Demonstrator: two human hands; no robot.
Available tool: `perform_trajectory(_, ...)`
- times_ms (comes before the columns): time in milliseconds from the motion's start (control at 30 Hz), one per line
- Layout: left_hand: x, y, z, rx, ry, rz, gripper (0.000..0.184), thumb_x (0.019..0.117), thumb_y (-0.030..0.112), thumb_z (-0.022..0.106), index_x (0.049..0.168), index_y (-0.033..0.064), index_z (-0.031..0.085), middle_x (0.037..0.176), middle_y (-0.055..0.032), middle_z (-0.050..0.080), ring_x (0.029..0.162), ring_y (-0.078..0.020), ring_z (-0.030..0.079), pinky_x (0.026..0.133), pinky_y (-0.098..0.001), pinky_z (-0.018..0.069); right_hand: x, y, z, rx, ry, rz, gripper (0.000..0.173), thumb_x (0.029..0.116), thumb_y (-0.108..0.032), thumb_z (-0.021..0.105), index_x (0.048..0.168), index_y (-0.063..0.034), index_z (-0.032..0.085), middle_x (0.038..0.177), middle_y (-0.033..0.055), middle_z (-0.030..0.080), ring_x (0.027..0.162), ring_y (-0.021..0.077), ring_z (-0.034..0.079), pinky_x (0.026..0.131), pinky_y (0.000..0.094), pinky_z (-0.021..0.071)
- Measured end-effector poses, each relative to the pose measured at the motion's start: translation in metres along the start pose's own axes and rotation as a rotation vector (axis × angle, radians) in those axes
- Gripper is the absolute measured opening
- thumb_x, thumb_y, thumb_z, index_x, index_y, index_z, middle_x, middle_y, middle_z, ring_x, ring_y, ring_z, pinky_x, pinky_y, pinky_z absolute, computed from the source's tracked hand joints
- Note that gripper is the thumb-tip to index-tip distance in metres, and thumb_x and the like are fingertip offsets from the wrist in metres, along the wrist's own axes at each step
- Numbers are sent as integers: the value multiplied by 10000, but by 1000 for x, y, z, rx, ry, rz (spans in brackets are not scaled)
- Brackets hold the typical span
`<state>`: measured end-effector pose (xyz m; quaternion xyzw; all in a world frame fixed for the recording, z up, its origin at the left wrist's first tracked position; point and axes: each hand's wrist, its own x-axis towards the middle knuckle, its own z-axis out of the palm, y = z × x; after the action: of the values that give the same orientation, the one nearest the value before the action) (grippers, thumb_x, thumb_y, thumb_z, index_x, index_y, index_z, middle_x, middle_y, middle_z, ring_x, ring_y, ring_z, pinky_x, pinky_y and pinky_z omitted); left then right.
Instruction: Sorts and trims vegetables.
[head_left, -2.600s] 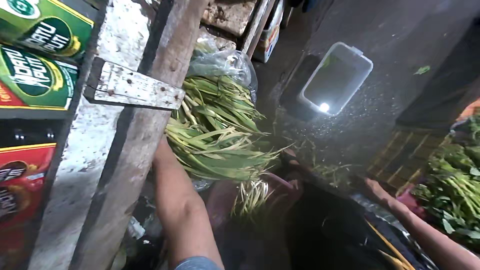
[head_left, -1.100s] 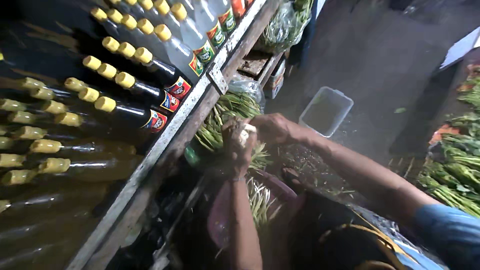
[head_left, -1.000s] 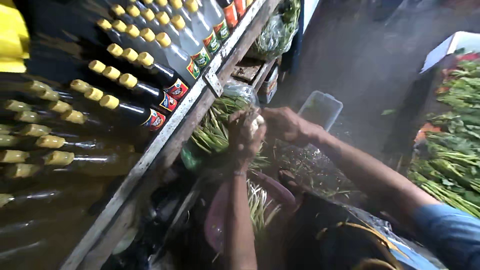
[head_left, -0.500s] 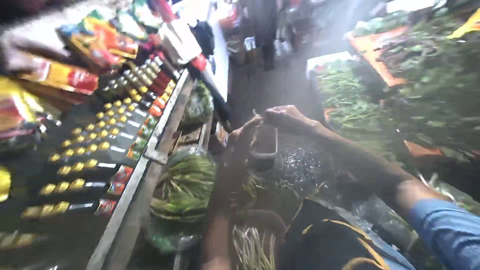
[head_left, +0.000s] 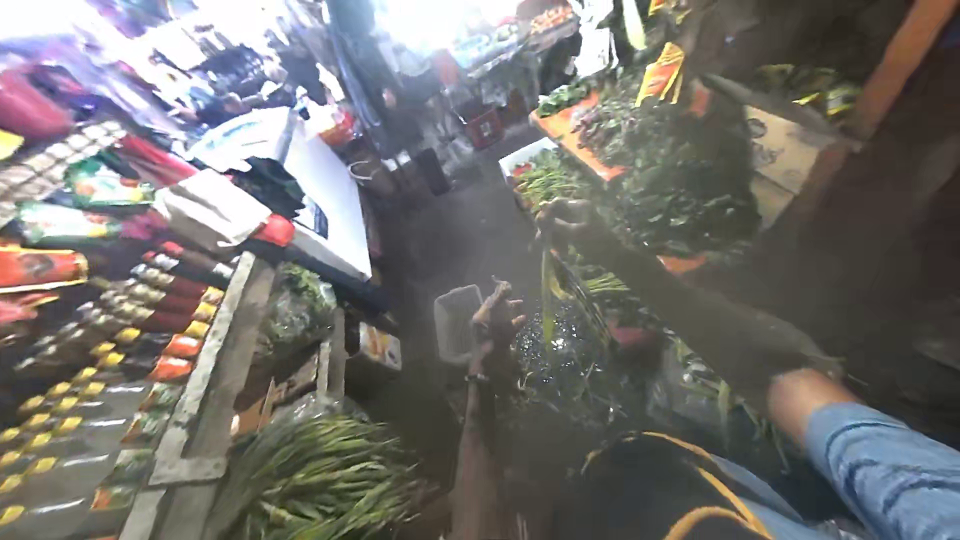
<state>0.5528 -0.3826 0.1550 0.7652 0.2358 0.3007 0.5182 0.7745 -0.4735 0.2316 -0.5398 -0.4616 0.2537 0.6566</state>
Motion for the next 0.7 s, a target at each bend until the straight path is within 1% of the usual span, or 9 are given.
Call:
perform_trajectory(100,8,-5,43,83,-51,53,489,794,53,802,1244,-61,649,974,-69,744,866,-74,700,825,-265,586,-19,4,-8,110,69,-12,129,1035,-112,547,1079,-8,610,825,37,713,548,52,573,491,212,482)
perform_trajectory(200,10,-8,70,-88,-49,112,340,761,36,810,1065,-52,686,808,3,694,722,-25,645,709,-216,567,-39,6,-17,142,174,-25,115,1038,-127,557,1114,-61,611,854,14,715,531,29,546,458,183,452)
perform_trajectory(300,16,-9,86,-219,-76,121,263,747,11,801,982,-27,689,764,25,683,676,-30,641,660,-222,570,-62,15,-36,44,142,15,316,962,-154,673,1255,-60,599,1028,32,697,720,70,630,583,236,539)
perform_trajectory(367,18,-6,94,-259,-126,126,285,766,12,782,1026,-33,676,819,9,698,728,-39,656,709,-234,579,-77,31,-43,-48,32,113,439,876,-108,765,1268,8,604,1100,116,680,899,154,673,780,331,587)
perform_trajectory(433,20,-5,100,-203,-179,132,383,786,14,768,1140,-81,660,954,-41,730,853,-39,684,824,-240,585,-91,48,-41,-164,-26,164,359,868,-101,757,1170,53,641,998,121,686,850,125,654,802,316,564)
perform_trajectory(500,20,-12,106,-112,-235,125,441,799,28,775,1198,-103,641,1045,-98,733,934,-67,695,895,-262,576,-103,48,-39,-278,10,277,267,965,-150,656,1139,52,663,964,125,679,838,132,637,823,330,543)
perform_trajectory(567,18,-22,107,-5,-264,147,420,775,50,774,1150,-99,658,1002,-106,729,899,-75,689,877,-271,569,-111,43,-40,-392,69,410,301,1041,-192,563,1129,70,681,983,189,695,869,220,667,865,411,543)
perform_trajectory(633,14,-29,103,60,-306,139,402,766,53,782,1122,-95,667,978,-108,723,884,-77,681,870,-277,563,-117,37,-48,-431,66,521,308,1066,-183,522,1088,82,678,959,201,671,834,236,636,835,420,523)
perform_trajectory(700,9,-35,97,92,-387,88,428,764,64,794,1146,-83,668,1000,-107,727,903,-80,682,889,-279,557,-126,33,-61,-296,50,586,246,1066,-97,468,1064,45,668,856,89,624,681,115,560,663,292,500)
